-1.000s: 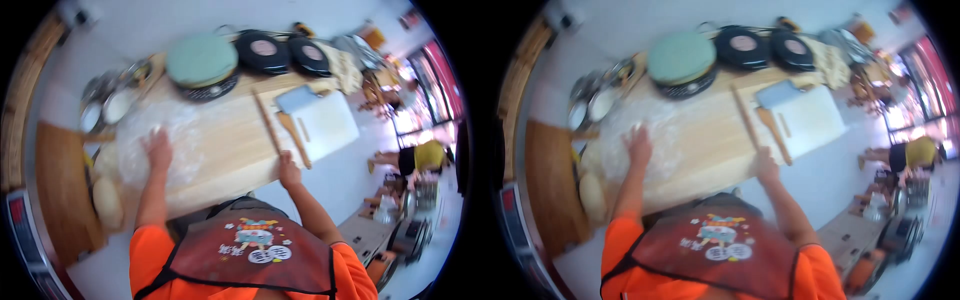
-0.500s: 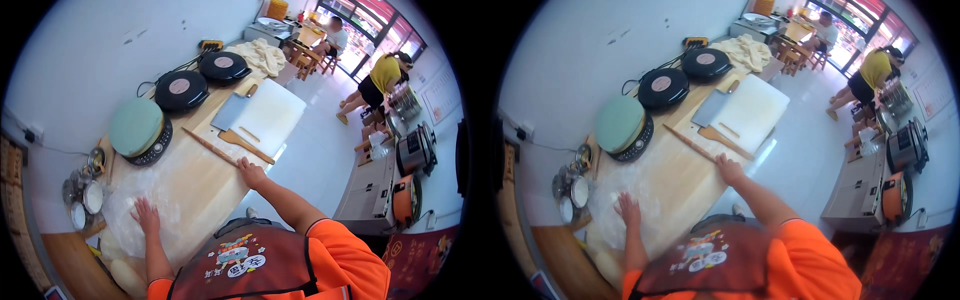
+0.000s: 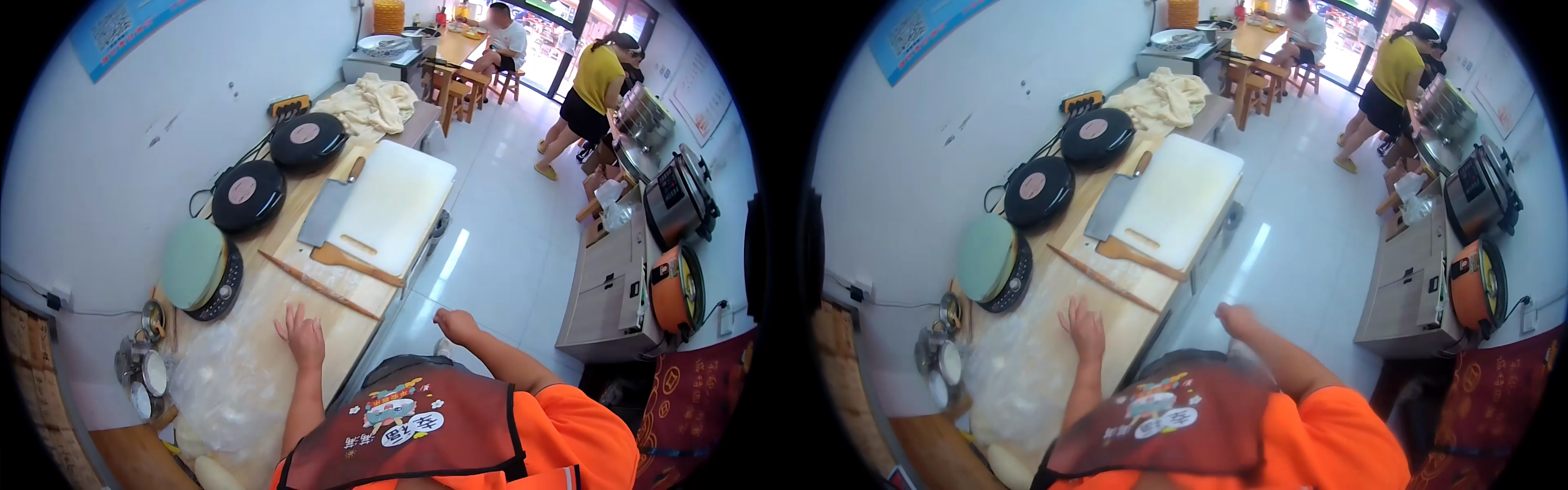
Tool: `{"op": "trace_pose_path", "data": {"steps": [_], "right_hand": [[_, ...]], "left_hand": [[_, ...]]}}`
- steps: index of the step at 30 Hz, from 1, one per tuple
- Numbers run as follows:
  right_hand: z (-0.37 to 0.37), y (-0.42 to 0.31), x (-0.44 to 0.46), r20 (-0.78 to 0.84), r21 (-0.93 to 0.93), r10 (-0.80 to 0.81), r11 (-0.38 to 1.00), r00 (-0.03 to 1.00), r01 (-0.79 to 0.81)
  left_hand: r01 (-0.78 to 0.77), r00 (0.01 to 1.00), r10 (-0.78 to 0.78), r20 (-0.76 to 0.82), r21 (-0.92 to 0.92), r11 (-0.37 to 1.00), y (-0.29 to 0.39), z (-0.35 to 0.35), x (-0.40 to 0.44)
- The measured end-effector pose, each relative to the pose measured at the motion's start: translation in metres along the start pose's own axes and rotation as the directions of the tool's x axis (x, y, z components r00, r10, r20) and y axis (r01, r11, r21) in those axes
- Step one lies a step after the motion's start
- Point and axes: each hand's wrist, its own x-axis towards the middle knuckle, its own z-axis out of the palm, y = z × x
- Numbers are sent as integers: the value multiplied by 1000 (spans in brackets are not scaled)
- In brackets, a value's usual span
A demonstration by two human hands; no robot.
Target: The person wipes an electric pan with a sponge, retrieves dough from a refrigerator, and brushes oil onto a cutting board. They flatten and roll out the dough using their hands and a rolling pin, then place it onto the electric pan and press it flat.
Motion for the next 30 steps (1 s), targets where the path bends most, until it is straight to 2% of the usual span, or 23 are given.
{"op": "trace_pose_path", "data": {"steps": [2,5,6,8,9,11,13,14,16,18,23,25,30], "right_hand": [[11,83,-23,-7,-78,8,997,1000,-9],[-9,170,-56,203,-420,52,907,978,39],[-19,188,-63,279,-423,122,906,953,8],[-70,203,-83,387,-441,284,893,877,-95],[-66,232,-95,342,-343,357,909,869,-239],[-80,264,-111,315,-277,488,867,814,-413],[-79,305,-130,253,-192,573,820,780,-540],[-104,296,-129,335,-263,623,782,707,-565],[-113,302,-135,336,-252,671,740,661,-624],[-113,307,-136,381,-233,712,691,589,-685],[-61,326,-143,335,-102,747,635,574,-766],[-56,322,-144,330,-98,761,616,558,-782],[-61,310,-137,308,-96,848,478,431,-873]], "left_hand": [[38,989,-27,145,-78,996,25,19,23],[-8,998,11,-63,42,999,107,23,63],[7,994,-13,-106,-55,998,141,16,75],[35,998,-37,-57,-30,999,173,40,97],[20,999,-21,-40,-34,999,193,55,115],[-75,984,68,164,42,996,226,74,142],[-85,979,92,184,-45,995,265,84,160],[-99,973,110,202,-64,993,287,83,169],[-101,962,117,246,-77,992,315,84,181],[-184,940,191,283,-52,982,315,108,195],[-227,906,210,367,4,974,314,140,222],[-236,914,218,342,13,972,310,147,233],[-293,911,263,318,49,955,313,175,284]]}}
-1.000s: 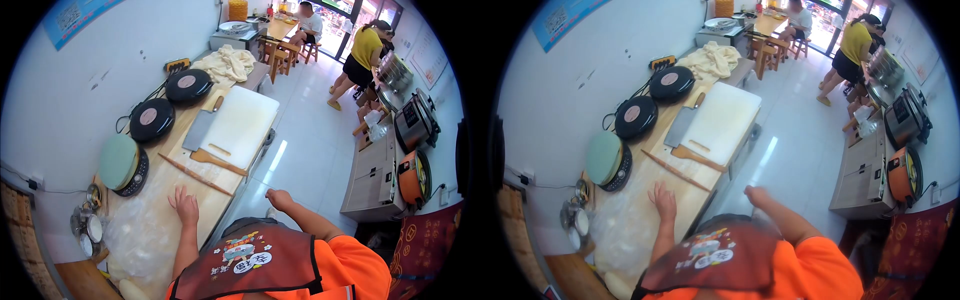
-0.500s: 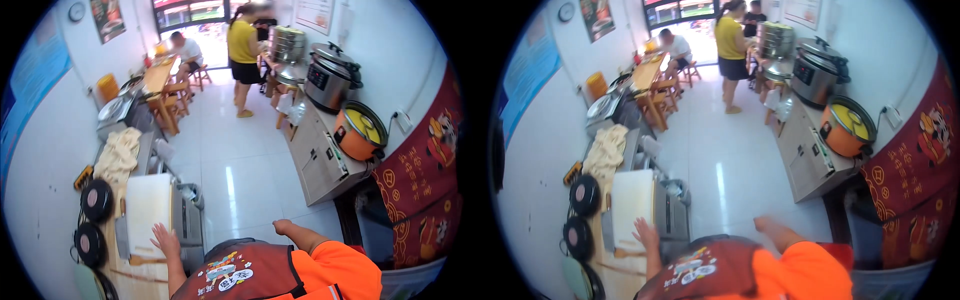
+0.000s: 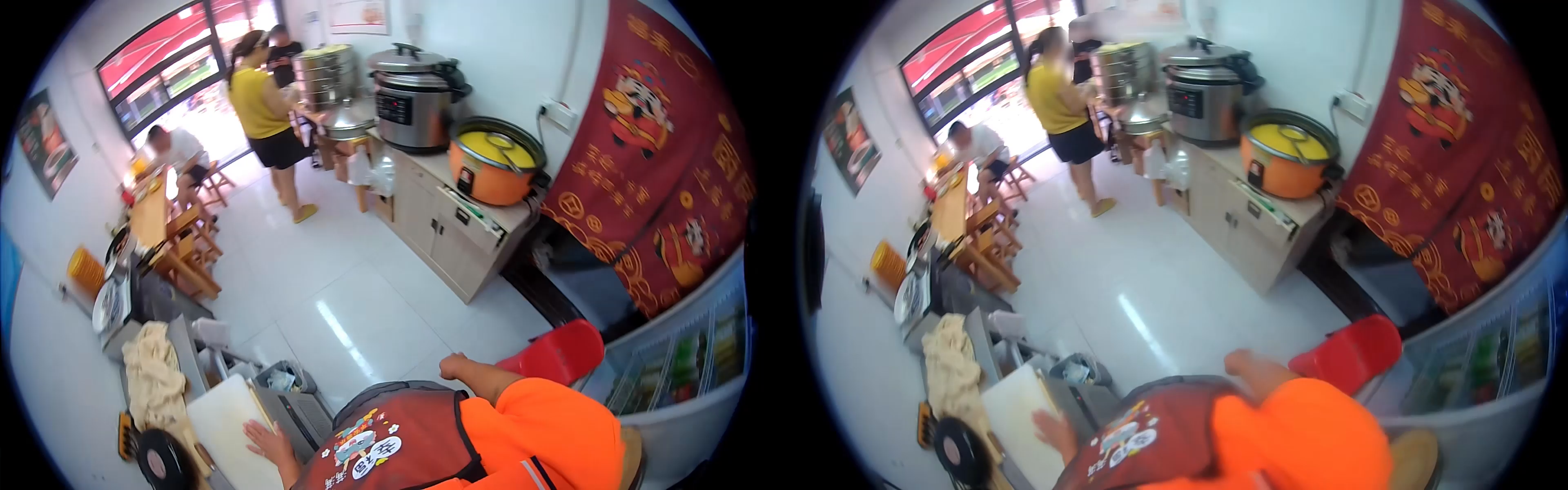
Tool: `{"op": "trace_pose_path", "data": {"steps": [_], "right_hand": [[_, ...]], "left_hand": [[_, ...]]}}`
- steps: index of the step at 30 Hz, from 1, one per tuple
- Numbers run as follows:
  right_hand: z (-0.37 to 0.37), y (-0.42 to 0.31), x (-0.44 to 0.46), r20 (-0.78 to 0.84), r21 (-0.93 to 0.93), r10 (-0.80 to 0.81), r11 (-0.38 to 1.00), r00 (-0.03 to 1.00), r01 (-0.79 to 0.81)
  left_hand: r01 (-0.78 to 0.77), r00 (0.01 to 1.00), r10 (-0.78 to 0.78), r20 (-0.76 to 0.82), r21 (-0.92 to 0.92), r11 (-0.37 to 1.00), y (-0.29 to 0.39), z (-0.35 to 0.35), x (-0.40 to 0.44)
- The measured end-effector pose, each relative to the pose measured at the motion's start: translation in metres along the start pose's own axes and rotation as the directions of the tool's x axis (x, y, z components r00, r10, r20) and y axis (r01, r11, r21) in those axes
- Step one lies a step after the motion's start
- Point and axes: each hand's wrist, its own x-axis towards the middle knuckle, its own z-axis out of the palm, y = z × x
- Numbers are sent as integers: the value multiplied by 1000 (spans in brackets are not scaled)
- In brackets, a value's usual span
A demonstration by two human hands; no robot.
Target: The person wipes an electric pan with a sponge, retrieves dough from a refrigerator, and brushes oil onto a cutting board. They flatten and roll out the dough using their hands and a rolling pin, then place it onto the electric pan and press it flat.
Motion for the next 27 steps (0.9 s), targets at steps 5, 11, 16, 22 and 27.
{"op": "trace_pose_path", "data": {"steps": [5,11,16,22,27], "right_hand": [[-41,-30,-35,-193,147,86,987,977,-58],[-45,-44,-48,-368,114,-85,984,926,136],[-38,-6,22,-206,229,45,973,977,4],[-107,33,78,-272,179,-70,976,960,122],[-166,43,122,-177,211,-69,972,982,107]], "left_hand": [[-40,999,40,5,-6,999,7,-3,46],[-83,996,85,-26,48,995,14,5,44],[-83,993,88,-80,64,995,20,-2,38],[-59,989,74,-132,116,992,21,5,40],[-5,994,22,-107,156,988,31,-1,41]]}}
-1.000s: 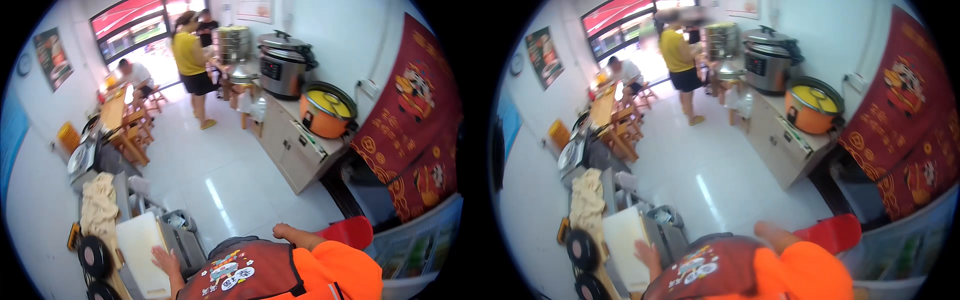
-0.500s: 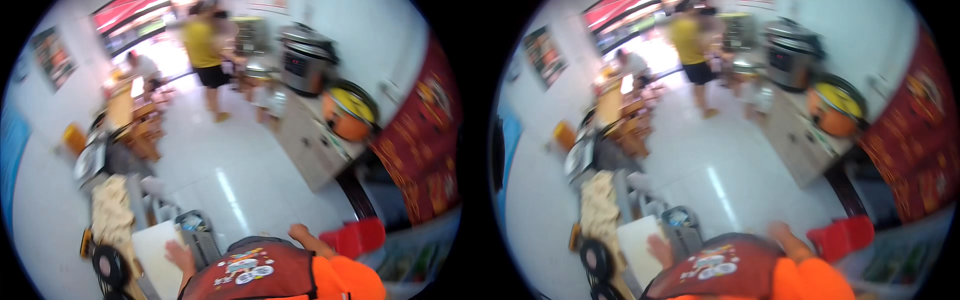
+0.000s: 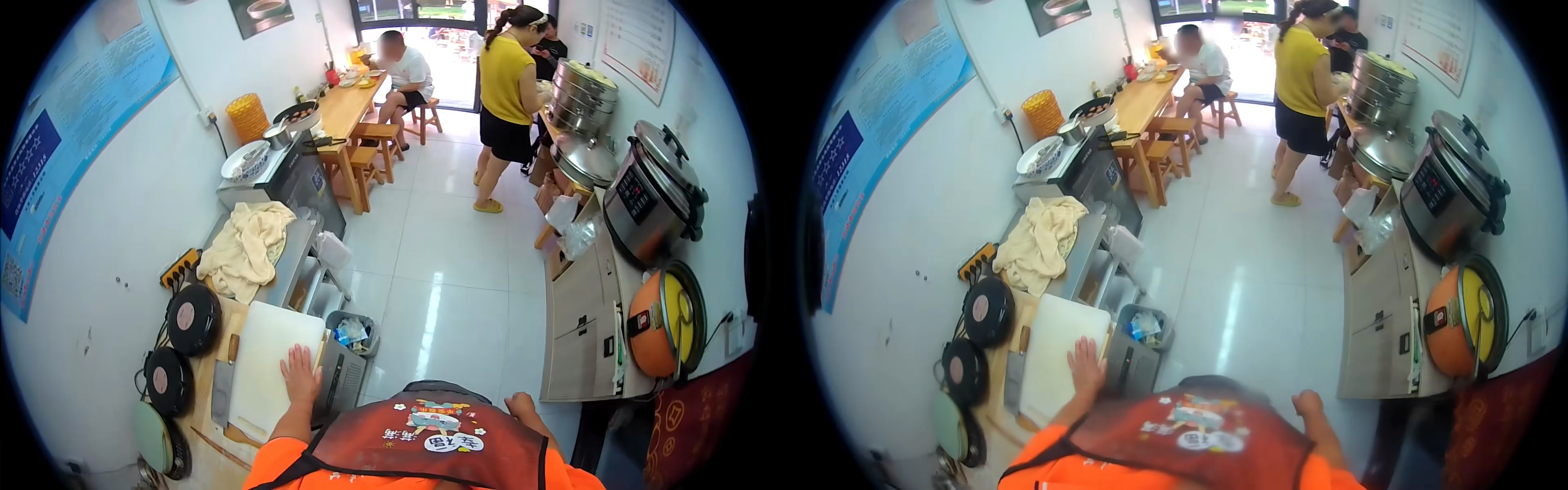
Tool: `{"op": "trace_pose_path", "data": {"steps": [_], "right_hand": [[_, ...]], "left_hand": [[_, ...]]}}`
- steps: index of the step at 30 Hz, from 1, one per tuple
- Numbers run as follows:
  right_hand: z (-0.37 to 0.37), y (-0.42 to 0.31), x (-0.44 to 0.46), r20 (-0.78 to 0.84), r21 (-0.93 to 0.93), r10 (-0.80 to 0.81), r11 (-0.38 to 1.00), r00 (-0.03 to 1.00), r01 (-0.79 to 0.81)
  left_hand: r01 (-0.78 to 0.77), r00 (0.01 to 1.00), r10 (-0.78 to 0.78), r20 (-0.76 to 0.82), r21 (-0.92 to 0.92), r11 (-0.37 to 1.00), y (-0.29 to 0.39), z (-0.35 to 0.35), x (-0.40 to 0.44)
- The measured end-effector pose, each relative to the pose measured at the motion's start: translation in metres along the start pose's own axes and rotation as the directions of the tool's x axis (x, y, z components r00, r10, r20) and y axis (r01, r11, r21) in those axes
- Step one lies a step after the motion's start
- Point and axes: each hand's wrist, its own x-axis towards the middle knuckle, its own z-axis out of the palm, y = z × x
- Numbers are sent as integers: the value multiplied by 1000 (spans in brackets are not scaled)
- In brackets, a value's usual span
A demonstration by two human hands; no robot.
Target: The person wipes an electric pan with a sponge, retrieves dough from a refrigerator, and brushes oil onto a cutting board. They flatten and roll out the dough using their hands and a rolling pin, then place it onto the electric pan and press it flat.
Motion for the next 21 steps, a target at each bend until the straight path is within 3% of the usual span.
{"op": "trace_pose_path", "data": {"steps": [2,4,7,21], "right_hand": [[-21,-12,4,142,70,33,997,989,-43],[-1,12,35,125,-3,-154,988,980,155],[-3,7,57,227,-84,-253,957,940,278],[-39,-71,123,380,-223,-371,852,847,473]], "left_hand": [[29,999,-28,26,-15,999,3,-6,1],[31,999,-31,22,-3,1000,8,-4,3],[65,998,-65,14,-21,998,11,-20,1],[120,990,-112,90,-81,990,9,-29,2]]}}
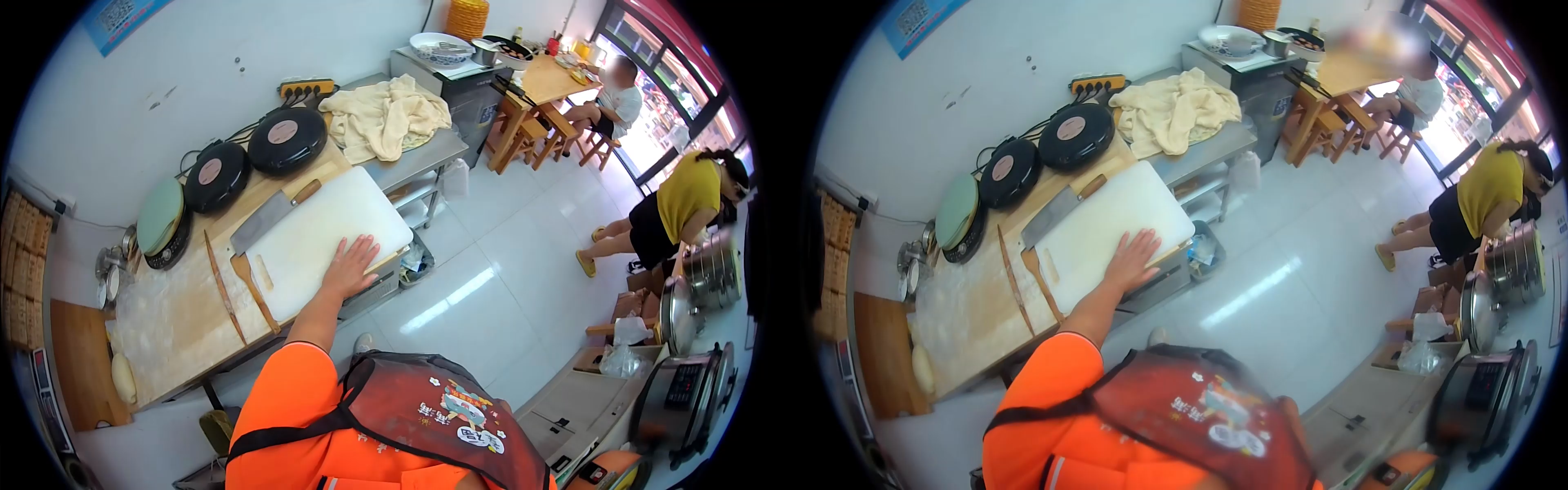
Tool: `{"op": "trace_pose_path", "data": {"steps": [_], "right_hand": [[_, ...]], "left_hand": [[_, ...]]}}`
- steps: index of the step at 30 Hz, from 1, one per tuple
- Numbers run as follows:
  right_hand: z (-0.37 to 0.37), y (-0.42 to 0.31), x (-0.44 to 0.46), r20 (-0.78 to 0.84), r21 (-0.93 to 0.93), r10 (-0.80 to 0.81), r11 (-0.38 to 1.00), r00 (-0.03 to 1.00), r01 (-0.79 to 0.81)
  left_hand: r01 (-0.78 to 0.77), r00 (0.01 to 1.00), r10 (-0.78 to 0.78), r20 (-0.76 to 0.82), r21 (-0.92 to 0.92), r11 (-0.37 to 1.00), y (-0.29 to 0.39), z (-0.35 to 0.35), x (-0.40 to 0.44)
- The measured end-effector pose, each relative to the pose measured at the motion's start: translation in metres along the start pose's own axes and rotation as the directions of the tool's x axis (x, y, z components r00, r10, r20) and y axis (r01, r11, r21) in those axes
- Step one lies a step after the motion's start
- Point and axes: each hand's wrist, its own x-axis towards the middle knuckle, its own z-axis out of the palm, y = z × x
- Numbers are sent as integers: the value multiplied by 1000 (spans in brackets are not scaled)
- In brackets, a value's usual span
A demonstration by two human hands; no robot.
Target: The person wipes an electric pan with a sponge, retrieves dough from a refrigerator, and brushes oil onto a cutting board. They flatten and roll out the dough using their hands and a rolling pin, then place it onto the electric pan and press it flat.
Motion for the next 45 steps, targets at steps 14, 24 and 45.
{"op": "trace_pose_path", "data": {"steps": [14,24,45], "right_hand": [[-29,-76,68,53,-145,-203,967,978,209],[6,-150,81,129,-133,-119,982,985,136],[30,-301,46,111,-32,14,999,994,-10]], "left_hand": [[-90,986,39,-164,-317,944,-23,10,-4],[392,797,-333,-504,12,920,-350,-137,4],[26,983,-48,-177,-126,992,-312,-75,139]]}}
